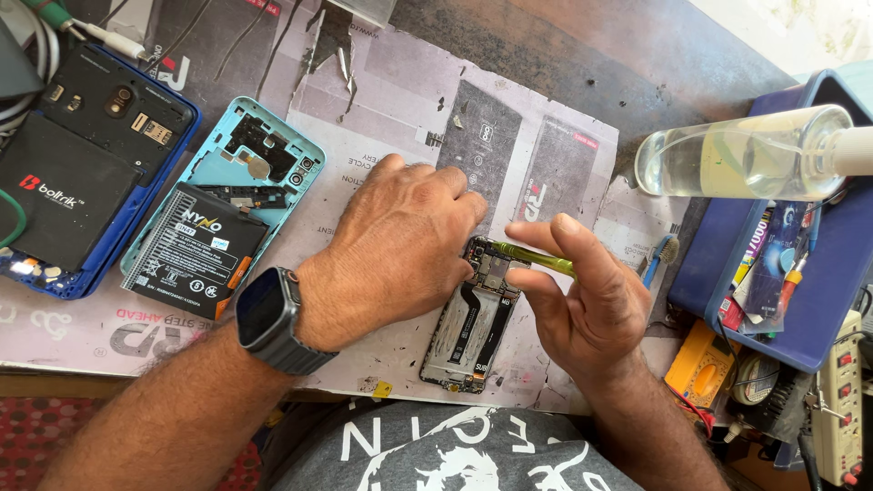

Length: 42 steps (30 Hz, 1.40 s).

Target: The person uses a green screwdriver to manipulate components on a disassembled mobile phone motherboard. They then retrieve a small black part from a drawer, clean it with a blue toothbrush, and reattach it to the motherboard using the screwdriver.

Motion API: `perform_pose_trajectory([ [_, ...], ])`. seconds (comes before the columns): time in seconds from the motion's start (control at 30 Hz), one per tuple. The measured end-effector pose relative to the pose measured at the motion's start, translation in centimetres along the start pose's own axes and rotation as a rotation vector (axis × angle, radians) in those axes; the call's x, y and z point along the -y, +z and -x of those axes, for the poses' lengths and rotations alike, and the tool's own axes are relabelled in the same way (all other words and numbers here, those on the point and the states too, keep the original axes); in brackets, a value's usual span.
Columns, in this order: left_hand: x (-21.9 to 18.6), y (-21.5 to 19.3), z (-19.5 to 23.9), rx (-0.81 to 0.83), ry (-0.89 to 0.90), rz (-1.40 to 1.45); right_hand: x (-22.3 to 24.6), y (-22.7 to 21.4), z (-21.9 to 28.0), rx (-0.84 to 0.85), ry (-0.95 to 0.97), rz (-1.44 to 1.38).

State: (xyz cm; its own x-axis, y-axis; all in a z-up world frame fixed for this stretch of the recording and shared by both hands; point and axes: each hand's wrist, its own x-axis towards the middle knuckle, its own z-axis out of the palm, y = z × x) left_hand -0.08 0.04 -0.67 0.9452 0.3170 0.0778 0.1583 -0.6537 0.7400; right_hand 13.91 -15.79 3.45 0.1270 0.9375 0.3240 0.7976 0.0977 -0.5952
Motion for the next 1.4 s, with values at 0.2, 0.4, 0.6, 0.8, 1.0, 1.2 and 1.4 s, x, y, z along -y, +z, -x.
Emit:
perform_pose_trajectory([
  [0.2, 0.0, 0.1, 0.0, 0.017, -0.025, -0.027, 1.4, -0.8, -1.5, 0.131, -0.002, 0.042],
  [0.4, 0.0, 0.1, 0.1, 0.041, -0.038, -0.029, 0.5, -0.3, -1.8, 0.052, -0.056, 0.099],
  [0.6, -0.2, -0.3, -0.1, 0.045, -0.035, -0.023, 0.4, -0.7, -1.8, 0.085, -0.064, -0.052],
  [0.8, -0.3, -0.4, -0.2, 0.050, -0.040, -0.037, -0.2, -0.9, -1.5, 0.085, -0.048, -0.109],
  [1.0, -0.5, -0.4, -0.3, 0.066, -0.046, -0.049, -0.6, -0.8, -1.2, 0.034, -0.066, -0.025],
  [1.2, -0.5, -0.5, -0.2, 0.100, -0.065, -0.033, -0.3, -0.6, -1.4, 0.057, -0.076, -0.103],
  [1.4, -0.5, -0.3, -0.3, 0.094, -0.044, -0.046, -0.8, -0.8, -0.8, 0.033, -0.071, -0.023],
])
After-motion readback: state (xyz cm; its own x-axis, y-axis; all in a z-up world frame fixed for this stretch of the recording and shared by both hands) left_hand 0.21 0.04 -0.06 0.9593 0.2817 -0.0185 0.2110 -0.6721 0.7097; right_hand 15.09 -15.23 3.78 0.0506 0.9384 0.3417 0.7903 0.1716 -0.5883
